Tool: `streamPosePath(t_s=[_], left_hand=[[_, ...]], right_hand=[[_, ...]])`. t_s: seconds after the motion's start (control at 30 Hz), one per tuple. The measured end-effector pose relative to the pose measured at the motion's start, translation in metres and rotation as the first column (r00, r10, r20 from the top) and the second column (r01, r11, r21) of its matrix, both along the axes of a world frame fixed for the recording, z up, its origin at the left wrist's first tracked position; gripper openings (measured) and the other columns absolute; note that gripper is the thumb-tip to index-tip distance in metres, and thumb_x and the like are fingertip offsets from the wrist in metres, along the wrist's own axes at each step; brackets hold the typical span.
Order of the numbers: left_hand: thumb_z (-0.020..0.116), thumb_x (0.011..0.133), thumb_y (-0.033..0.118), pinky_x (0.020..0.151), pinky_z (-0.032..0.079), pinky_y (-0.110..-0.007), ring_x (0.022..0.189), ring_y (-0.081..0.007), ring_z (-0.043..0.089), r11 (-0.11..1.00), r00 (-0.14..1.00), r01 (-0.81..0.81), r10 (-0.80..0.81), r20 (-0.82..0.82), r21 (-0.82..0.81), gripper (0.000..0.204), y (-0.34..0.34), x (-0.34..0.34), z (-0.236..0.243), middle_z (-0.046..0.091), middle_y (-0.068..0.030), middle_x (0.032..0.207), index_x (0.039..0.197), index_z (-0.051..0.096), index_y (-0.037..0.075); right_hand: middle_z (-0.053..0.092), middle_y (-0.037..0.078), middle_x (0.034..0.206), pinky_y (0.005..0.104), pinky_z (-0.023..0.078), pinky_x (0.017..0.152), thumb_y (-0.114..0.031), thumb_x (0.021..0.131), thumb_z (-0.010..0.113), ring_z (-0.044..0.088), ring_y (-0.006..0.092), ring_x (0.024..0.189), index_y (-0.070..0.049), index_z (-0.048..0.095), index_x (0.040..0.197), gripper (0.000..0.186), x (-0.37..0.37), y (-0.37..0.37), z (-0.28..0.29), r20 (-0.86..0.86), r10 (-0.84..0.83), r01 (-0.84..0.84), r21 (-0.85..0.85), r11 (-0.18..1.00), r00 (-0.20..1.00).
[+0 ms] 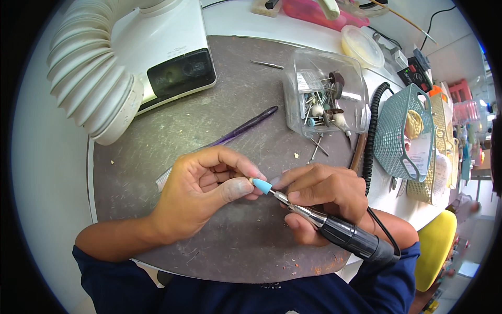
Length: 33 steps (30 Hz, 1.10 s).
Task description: The person uses a rotary tool with a blue polishing bit to smooth and polish a small, light-colored object held in their left hand. The person briefly switches to a purple brush to clean the object before resuming polishing with the rotary tool. The workspace includes a dust extraction hose and various tools.
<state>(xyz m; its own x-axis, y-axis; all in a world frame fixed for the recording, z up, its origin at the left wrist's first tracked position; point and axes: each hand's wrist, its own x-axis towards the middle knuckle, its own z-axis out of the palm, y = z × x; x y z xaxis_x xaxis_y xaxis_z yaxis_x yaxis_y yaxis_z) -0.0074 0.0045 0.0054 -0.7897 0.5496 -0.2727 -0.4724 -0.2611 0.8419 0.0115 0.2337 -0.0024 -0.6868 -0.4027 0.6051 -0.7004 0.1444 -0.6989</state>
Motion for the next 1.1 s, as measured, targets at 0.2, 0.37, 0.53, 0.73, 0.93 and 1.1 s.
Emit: streamPosePath(t_s=[0.2, 0.37, 0.53, 0.73, 0.93, 1.1], left_hand=[[0.062, 0.089, -0.005, 0.081, 0.053, -0.031, 0.09, -0.0177, 0.063, 0.998, 0.994, -0.031, 0.026, -0.106, -0.046, 0.014, 0.002, 0.004, -0.003, 0.062, -0.0137, 0.1, 0.101, 0.059, -0.001], [0.062, 0.089, -0.008, 0.088, 0.055, -0.029, 0.097, -0.0167, 0.065, 1.0, 0.984, -0.019, 0.022, -0.178, 0.018, 0.015, -0.003, 0.004, -0.011, 0.063, -0.013, 0.105, 0.104, 0.062, -0.005], [0.062, 0.087, -0.011, 0.089, 0.055, -0.03, 0.098, -0.0185, 0.065, 0.999, 0.977, -0.036, 0.043, -0.21, 0.038, 0.016, -0.001, 0.004, -0.012, 0.063, -0.0146, 0.105, 0.102, 0.063, -0.006], [0.062, 0.087, -0.012, 0.089, 0.055, -0.03, 0.099, -0.0195, 0.065, 0.998, 0.977, -0.036, 0.046, -0.208, 0.053, 0.016, -0.002, 0.004, -0.012, 0.063, -0.0155, 0.106, 0.101, 0.064, -0.006], [0.061, 0.09, -0.007, 0.088, 0.056, -0.03, 0.098, -0.0197, 0.066, 0.998, 0.987, -0.05, 0.057, -0.153, 0.045, 0.016, -0.002, 0.005, -0.009, 0.064, -0.015, 0.107, 0.106, 0.061, -0.005], [0.066, 0.09, 0.001, 0.079, 0.053, -0.03, 0.09, -0.0159, 0.064, 0.995, 0.992, -0.079, 0.074, -0.098, -0.058, 0.019, 0.001, 0.006, -0.002, 0.063, -0.0123, 0.101, 0.106, 0.056, 0.0]], right_hand=[[0.063, 0.016, 0.069, 0.0343, 0.058, 0.058, -0.012, 0.079, 0.073, 0.072, 0.0318, 0.069, 0.006, 0.057, 0.084, 0.025, -0.004, 0.001, -0.004, 0.09, 0.017, -0.006, -0.119, 0.993, 0.996], [0.063, 0.015, 0.067, 0.0334, 0.058, 0.057, -0.012, 0.079, 0.073, 0.072, 0.0306, 0.066, 0.006, 0.057, 0.084, 0.024, -0.005, 0.005, -0.004, 0.154, 0.05, -0.03, -0.13, 0.991, 0.987], [0.064, 0.014, 0.07, 0.0311, 0.055, 0.055, -0.01, 0.077, 0.074, 0.07, 0.0266, 0.063, 0.005, 0.06, 0.085, 0.021, -0.004, 0.004, -0.004, 0.194, 0.037, -0.007, -0.151, 0.989, 0.98], [0.066, 0.013, 0.073, 0.0294, 0.053, 0.055, -0.007, 0.075, 0.074, 0.068, 0.0237, 0.061, 0.003, 0.062, 0.085, 0.019, -0.002, 0.005, -0.003, 0.234, 0.02, 0.01, -0.128, 0.992, 0.972], [0.065, 0.018, 0.074, 0.0307, 0.057, 0.056, -0.006, 0.078, 0.073, 0.07, 0.0249, 0.064, 0.007, 0.058, 0.09, 0.023, -0.006, 0.006, -0.001, 0.133, 0.054, -0.039, -0.108, 0.993, 0.99], [0.065, 0.019, 0.078, 0.0286, 0.056, 0.057, -0.005, 0.076, 0.075, 0.068, 0.0217, 0.064, 0.007, 0.058, 0.094, 0.028, -0.003, 0.005, -0.001, 0.129, 0.038, -0.022, -0.119, 0.993, 0.991]])
